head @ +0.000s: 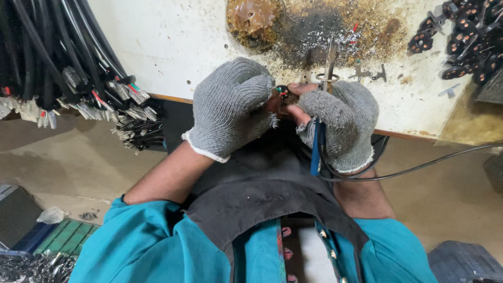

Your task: The person solders electrical wires at a workbench, holding a soldering iron in one hand and wire in the other, applying solder to wire ends, twisting and positioning the wires, and setting finished wires aside while picking up new ones.

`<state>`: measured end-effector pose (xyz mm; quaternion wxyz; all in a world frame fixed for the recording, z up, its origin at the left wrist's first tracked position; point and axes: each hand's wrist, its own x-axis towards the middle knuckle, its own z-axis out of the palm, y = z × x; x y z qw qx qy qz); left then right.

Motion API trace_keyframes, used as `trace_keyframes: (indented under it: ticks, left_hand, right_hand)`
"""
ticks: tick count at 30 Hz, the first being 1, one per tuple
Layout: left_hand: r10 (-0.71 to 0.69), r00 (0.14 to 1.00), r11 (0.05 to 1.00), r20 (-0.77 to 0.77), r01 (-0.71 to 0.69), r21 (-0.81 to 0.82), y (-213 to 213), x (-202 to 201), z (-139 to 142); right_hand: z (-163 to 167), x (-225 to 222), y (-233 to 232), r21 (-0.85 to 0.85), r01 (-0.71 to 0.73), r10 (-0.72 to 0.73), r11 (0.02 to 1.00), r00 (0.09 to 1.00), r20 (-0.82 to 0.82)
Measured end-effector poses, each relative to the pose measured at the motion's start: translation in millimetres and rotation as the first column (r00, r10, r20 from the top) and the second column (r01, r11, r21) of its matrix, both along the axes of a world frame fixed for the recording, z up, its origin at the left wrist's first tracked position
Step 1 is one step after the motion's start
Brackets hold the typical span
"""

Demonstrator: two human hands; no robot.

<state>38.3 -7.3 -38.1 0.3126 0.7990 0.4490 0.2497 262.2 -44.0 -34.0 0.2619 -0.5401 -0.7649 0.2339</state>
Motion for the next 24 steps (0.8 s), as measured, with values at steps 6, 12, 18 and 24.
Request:
trace_keyframes:
  ticks: [6,12,18,24]
  left_hand:
    - [0.013,1.000,0.998,-0.024,-0.011,0.059,1,4,-1]
    - [0.021,0.999,0.996,-0.044,-0.017,0.091,2,4,3]
    - [0.022,0.999,0.998,-0.028,-0.020,0.063,1,3,2]
    - [0.022,0.999,0.998,-0.048,-0.019,0.061,1,3,3]
  right_hand:
    - [1,-5,2,0.042,0.002,-0.004,0.999,0.999,0.032]
    - [24,8,-11,-0.086,-0.008,0.004,0.996,0.999,-0.045]
    - [-4,15,-40,-0.154,-0.058,0.020,0.986,0.972,-0.235]
    - [-15,23,-42,0.063,-0.149,0.149,0.987,0.989,0.004]
